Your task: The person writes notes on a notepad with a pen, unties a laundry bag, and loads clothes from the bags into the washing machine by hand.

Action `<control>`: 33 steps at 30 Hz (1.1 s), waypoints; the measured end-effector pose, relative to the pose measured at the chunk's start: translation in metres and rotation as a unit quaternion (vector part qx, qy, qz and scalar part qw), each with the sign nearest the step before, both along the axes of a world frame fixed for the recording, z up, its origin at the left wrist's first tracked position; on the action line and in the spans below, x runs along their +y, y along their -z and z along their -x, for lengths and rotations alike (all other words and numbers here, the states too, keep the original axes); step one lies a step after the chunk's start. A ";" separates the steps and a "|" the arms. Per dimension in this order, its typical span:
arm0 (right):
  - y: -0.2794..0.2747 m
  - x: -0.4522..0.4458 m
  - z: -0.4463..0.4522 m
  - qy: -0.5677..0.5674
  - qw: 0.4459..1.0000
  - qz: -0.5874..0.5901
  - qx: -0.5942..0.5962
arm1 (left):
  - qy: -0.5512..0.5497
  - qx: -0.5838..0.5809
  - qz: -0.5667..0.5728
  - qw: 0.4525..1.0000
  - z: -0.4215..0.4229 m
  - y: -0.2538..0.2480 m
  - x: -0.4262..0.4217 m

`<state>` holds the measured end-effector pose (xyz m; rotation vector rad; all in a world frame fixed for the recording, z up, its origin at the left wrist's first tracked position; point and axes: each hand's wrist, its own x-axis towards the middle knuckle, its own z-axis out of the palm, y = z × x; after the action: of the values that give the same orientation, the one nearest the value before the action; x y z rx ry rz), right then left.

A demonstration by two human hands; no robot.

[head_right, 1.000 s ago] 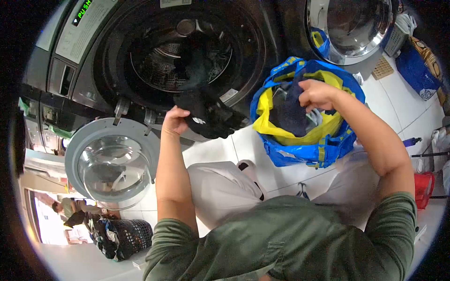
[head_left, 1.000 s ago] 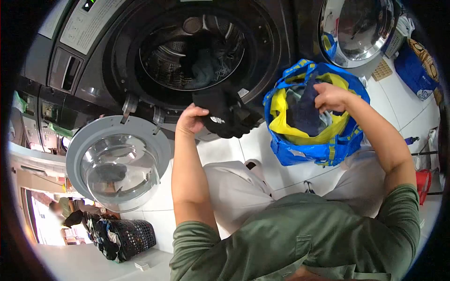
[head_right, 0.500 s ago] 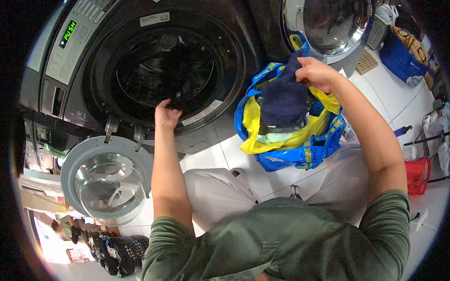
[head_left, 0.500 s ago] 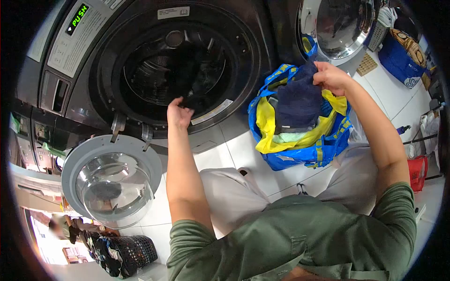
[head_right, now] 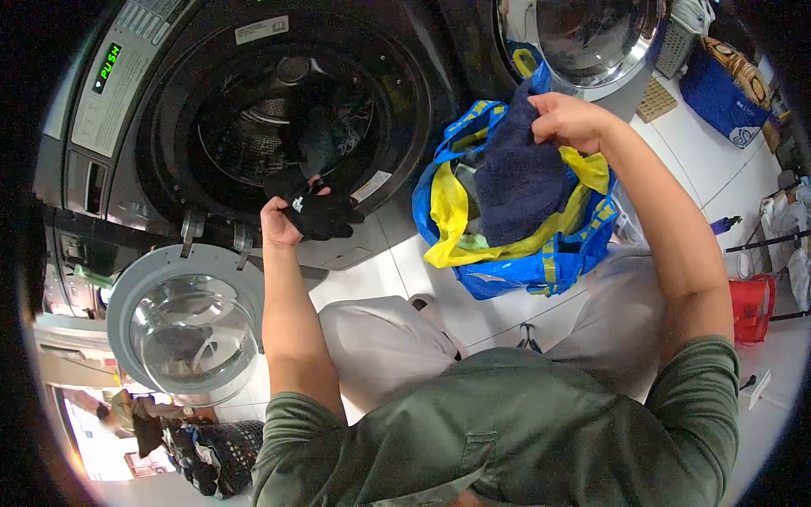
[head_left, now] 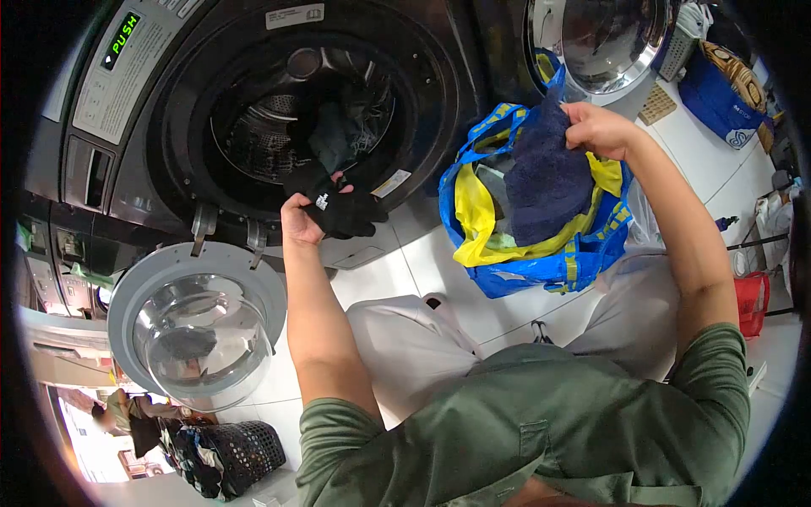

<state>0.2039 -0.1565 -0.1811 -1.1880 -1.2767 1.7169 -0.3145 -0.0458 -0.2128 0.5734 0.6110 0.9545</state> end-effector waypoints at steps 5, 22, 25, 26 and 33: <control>-0.003 -0.004 0.001 0.001 1.000 -0.006 -0.008 | 0.037 -0.059 -0.075 0.995 0.007 -0.005 -0.005; 0.008 0.000 0.008 -0.014 0.998 -0.018 -0.061 | -0.064 0.051 -0.163 0.983 0.009 -0.023 0.100; 0.013 0.009 0.002 -0.018 0.999 -0.013 -0.034 | -0.190 0.355 -0.208 0.892 -0.055 -0.087 0.078; 0.007 0.006 0.008 -0.003 1.000 -0.022 0.001 | -0.156 0.448 -0.161 0.866 -0.061 -0.098 0.082; -0.018 -0.002 0.029 0.109 0.966 -0.066 0.224 | -0.045 0.389 -0.315 0.865 -0.147 -0.103 -0.011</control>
<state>0.1750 -0.1586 -0.1632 -0.7698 -0.9304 1.5927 -0.1672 -0.0564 -0.1098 1.5751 1.0515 0.9939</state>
